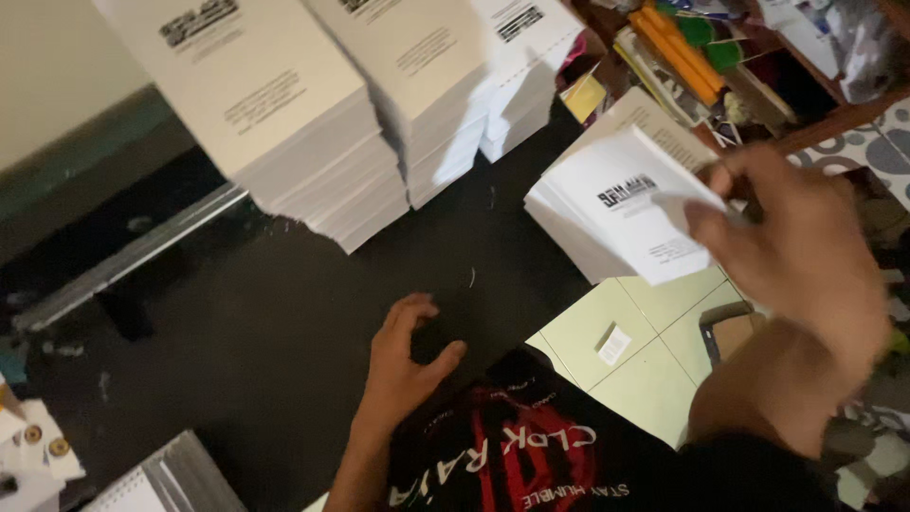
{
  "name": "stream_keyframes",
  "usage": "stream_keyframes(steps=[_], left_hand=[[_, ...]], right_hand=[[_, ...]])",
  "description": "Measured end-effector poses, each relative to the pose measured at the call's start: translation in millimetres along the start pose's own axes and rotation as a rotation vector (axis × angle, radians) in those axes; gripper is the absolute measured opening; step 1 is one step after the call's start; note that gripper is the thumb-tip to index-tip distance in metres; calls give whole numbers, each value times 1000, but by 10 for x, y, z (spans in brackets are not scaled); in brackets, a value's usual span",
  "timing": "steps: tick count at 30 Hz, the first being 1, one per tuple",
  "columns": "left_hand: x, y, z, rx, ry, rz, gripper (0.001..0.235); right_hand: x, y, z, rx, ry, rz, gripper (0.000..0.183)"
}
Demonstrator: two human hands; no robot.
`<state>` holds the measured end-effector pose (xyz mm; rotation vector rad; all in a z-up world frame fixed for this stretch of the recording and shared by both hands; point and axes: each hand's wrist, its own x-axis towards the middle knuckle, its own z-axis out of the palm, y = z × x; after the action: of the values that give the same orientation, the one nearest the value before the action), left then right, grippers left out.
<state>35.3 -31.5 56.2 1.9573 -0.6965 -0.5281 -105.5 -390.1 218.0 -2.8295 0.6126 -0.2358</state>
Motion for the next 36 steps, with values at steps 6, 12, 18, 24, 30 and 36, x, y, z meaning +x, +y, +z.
stream_keyframes(steps=[6,12,18,24,30,36], left_hand=[[-15,263,-366,-607,-61,255,73],[-279,-46,-831,-577,283,329,28],[-607,-709,-851,-400,620,262,17],[-566,-1142,-650,-355,785,187,16],[-585,-1272,-475,-385,769,154,17],[-570,-1511,-433,-384,724,139,18]], right_hand=[[-288,-818,493,549,-85,-183,24],[-9,-1560,2363,1129,-238,-293,21],[-78,-2494,3077,1188,-216,-448,17],[-173,-2816,3265,1097,-159,-441,11],[-237,-2828,3269,1088,-112,-390,12],[-233,-2872,3330,1093,-107,-377,16]])
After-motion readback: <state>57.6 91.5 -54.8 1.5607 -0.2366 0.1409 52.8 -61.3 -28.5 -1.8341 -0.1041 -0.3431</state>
